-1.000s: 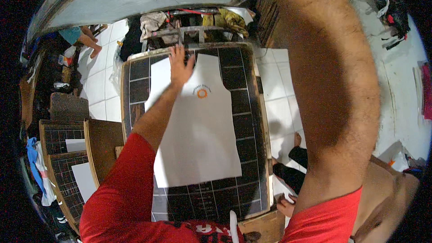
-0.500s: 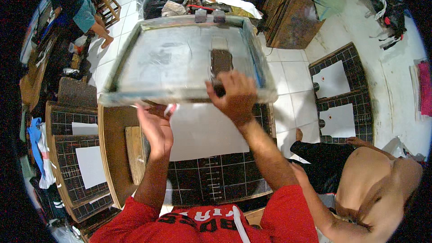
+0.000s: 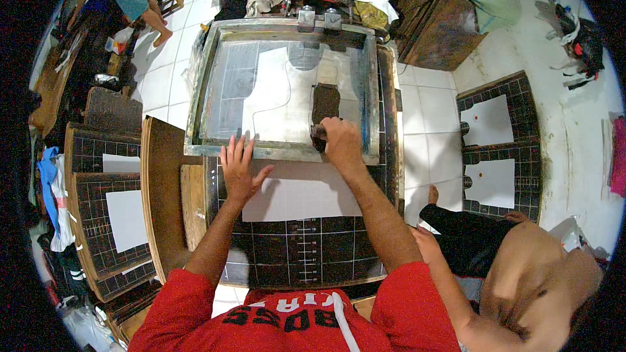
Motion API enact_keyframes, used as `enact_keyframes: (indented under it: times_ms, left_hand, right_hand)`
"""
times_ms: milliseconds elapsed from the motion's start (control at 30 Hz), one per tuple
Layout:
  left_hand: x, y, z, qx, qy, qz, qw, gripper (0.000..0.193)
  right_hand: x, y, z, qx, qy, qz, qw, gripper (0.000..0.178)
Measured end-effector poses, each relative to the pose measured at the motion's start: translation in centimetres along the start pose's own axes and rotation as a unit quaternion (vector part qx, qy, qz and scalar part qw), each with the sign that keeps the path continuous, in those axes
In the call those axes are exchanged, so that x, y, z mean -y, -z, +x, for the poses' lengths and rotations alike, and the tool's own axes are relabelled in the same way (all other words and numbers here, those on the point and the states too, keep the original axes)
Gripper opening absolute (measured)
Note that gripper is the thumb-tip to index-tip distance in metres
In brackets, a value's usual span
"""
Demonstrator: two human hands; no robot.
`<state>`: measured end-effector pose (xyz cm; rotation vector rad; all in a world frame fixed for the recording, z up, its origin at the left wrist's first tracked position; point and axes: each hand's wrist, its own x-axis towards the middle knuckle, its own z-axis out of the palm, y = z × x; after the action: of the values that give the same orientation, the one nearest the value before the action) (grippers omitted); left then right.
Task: The person places white t-shirts onto a screen printing frame, lowers the squeegee bar, and pulls the squeegee across the screen to transfer ink. They repeat this cycle for multiple shirts, lifting the frame and replacing each printed shirt with a new one.
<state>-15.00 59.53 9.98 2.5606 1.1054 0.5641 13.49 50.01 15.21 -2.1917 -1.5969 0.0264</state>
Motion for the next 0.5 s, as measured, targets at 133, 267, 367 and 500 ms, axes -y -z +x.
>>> enact_keyframes:
  times_ms: [133, 267, 367, 500]
  left_hand:
    - [0.2, -0.9, 0.5, -0.021, -0.035, 0.037, 0.998, 0.092]
    - [0.6, -1.4, 0.2, 0.017, -0.004, 0.049, 0.999, 0.089]
    - [0.8, -1.5, 0.1, 0.017, -0.005, 0.046, 0.999, 0.089]
    - [0.9, -1.5, 0.2, 0.007, -0.019, 0.046, 0.999, 0.092]
  right_hand:
    - [-2.8, 0.1, 4.3, -0.024, 0.032, 0.000, 0.999, 0.030]
    - [-5.1, -1.3, 9.4, -0.080, 0.036, -0.030, 0.996, 0.031]
    - [-6.2, -2.6, 12.2, -0.108, 0.055, -0.033, 0.992, 0.031]
    - [-6.2, -3.4, 12.1, -0.055, 0.024, -0.046, 0.997, 0.030]
